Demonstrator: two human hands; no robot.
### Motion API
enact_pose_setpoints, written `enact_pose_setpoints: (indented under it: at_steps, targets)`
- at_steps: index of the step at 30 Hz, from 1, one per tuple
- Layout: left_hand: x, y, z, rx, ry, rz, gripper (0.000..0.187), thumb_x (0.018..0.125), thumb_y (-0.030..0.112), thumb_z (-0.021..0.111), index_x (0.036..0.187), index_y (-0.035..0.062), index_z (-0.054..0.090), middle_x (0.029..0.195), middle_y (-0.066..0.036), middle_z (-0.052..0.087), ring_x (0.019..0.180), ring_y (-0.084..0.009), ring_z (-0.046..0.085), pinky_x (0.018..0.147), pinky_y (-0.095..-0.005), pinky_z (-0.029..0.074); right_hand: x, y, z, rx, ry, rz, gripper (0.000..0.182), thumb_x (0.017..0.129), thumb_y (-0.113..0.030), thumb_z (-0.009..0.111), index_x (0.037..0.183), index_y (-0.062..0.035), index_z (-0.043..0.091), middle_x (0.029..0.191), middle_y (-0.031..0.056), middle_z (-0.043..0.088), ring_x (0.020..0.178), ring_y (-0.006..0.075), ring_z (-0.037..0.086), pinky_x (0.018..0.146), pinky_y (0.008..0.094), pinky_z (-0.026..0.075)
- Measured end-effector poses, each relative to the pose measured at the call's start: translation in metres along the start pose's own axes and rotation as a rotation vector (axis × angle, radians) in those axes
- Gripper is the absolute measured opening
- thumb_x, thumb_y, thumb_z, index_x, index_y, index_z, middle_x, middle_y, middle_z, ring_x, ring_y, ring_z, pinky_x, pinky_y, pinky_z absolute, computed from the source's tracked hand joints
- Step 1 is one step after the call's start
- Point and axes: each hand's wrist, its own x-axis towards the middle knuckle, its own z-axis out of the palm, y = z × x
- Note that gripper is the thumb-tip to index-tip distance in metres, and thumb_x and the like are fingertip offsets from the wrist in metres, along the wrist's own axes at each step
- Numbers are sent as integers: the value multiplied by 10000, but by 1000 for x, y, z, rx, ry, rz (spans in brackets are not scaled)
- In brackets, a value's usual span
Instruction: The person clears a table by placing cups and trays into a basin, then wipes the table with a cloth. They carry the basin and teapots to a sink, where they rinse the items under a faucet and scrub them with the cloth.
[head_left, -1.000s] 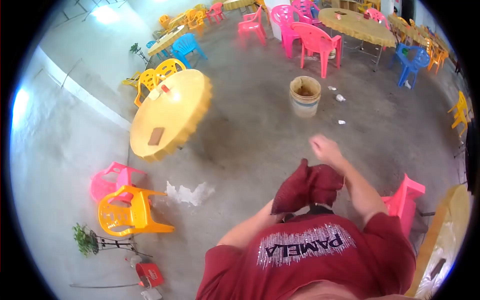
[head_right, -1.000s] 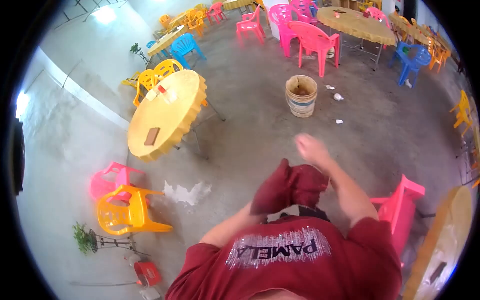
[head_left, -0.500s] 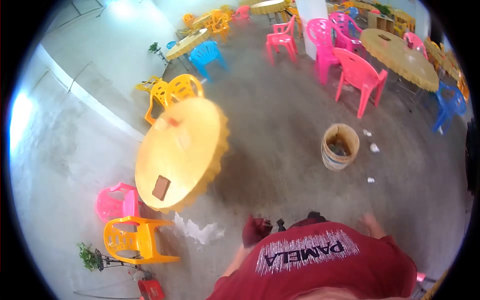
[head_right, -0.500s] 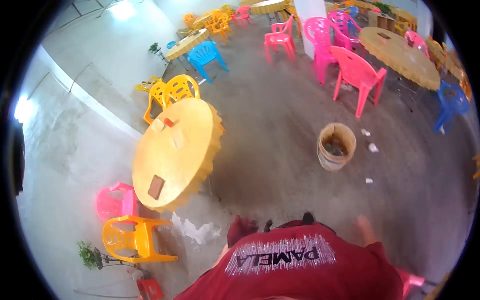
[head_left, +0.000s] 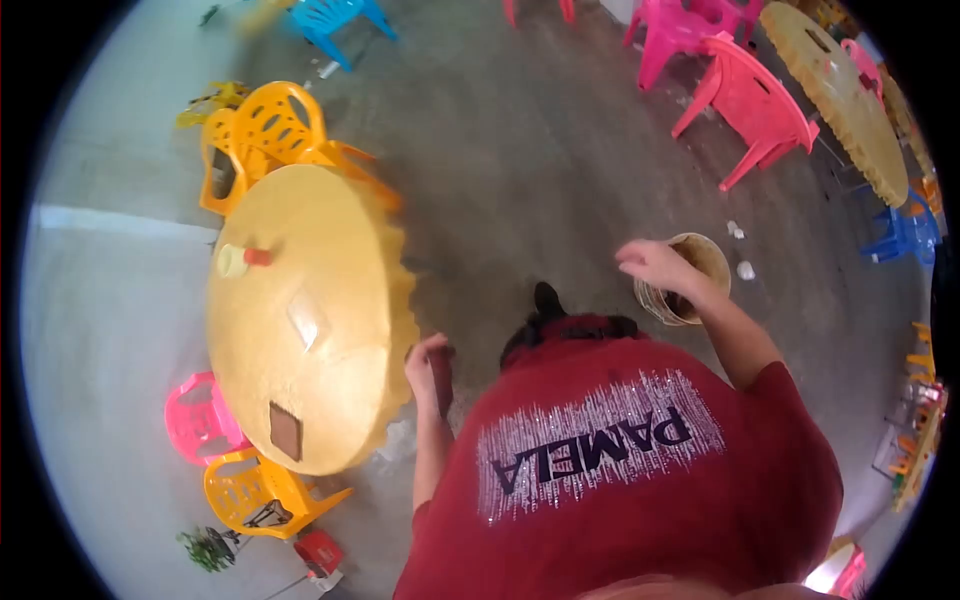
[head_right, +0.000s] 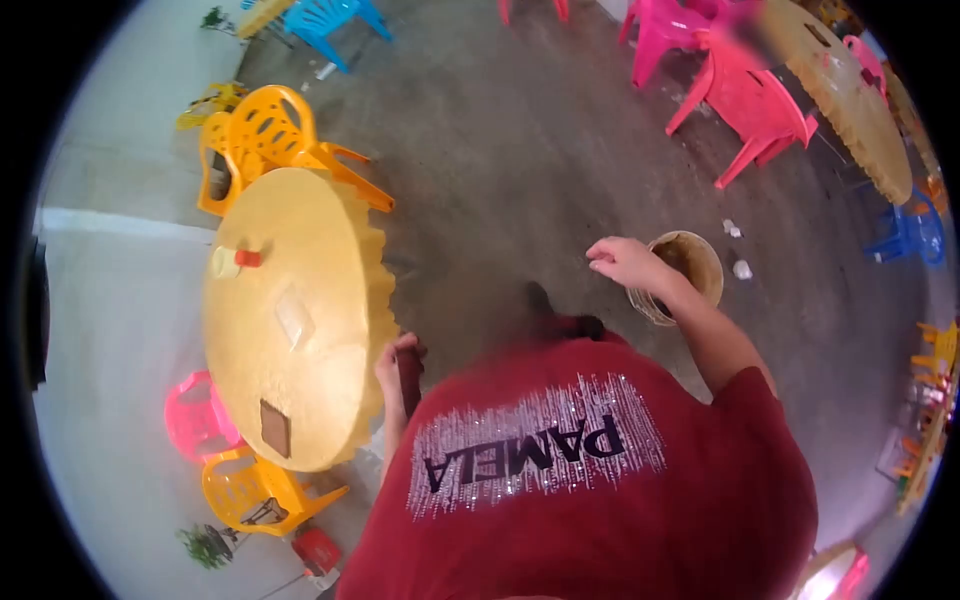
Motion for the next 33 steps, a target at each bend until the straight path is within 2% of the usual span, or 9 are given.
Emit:
enact_pose_setpoints:
  at_steps: [6,8,10,14,18,25,30,32,33]
  targets:
    - [158,156,72,24,-465,-151,144,800,144,585,881,33,630,713,-90,643,668,-182,621,593,-297,468,61,-25,-32,104,154,-29,254,805,-91,607,1055,-46,611,1022,124,616,977,284,580,858,341,450]
    - [230,163,93,593,-603,-28,188,801,213,603,905,58,626,754,-105,659,704,-225,640,629,-339,483,102,-24,-46,131,213,-16,294,797,-47,601,1089,-76,611,1089,115,609,1044,288,555,904,345,434]
    - [279,207,125,1106,-679,-50,339,795,338,618,1067,138,591,836,-114,673,806,-288,646,711,-395,496,165,-18,-58,82,167,-74,317,793,-39,599,1103,-99,614,1139,109,595,1084,283,534,926,349,425]
    - [364,208,163,1011,-570,252,482,803,385,606,1245,219,509,875,-105,679,852,-302,642,749,-391,504,313,-2,-102,8,-57,-252,366,776,-5,592,1117,-134,621,1232,112,554,1149,294,490,972,361,403]
    - [415,252,201,621,-500,288,611,776,80,640,1332,231,438,1093,-106,605,958,-282,614,805,-376,504,464,-22,-174,-75,-293,-411,395,764,30,575,1128,-120,608,1250,125,535,1168,310,474,980,383,386]
    - [525,337,250,484,-522,373,419,814,90,598,1217,197,556,1239,-92,540,1057,-276,576,843,-341,492,666,-36,-243,-111,-648,-453,336,736,16,551,1044,-100,620,1237,102,555,1144,287,492,942,366,420]
    - [662,340,262,563,-423,316,245,833,134,597,1074,153,632,1146,-74,607,1010,-261,604,819,-330,493,775,-64,-308,-213,-470,-221,259,732,-63,601,990,-84,599,1053,131,589,1037,314,528,863,378,439]
    - [726,368,260,435,-460,39,212,844,159,599,1051,135,640,1036,-85,648,943,-244,631,795,-321,499,806,-68,-338,-134,-434,-26,280,727,-97,632,1005,-92,604,1004,136,589,994,330,537,835,388,441]
    - [755,388,261,370,-478,-101,199,850,171,600,1039,126,644,981,-91,668,909,-235,644,783,-317,502,815,-67,-346,-163,-271,-51,300,726,-118,648,1022,-95,602,987,134,596,979,332,543,825,391,444]
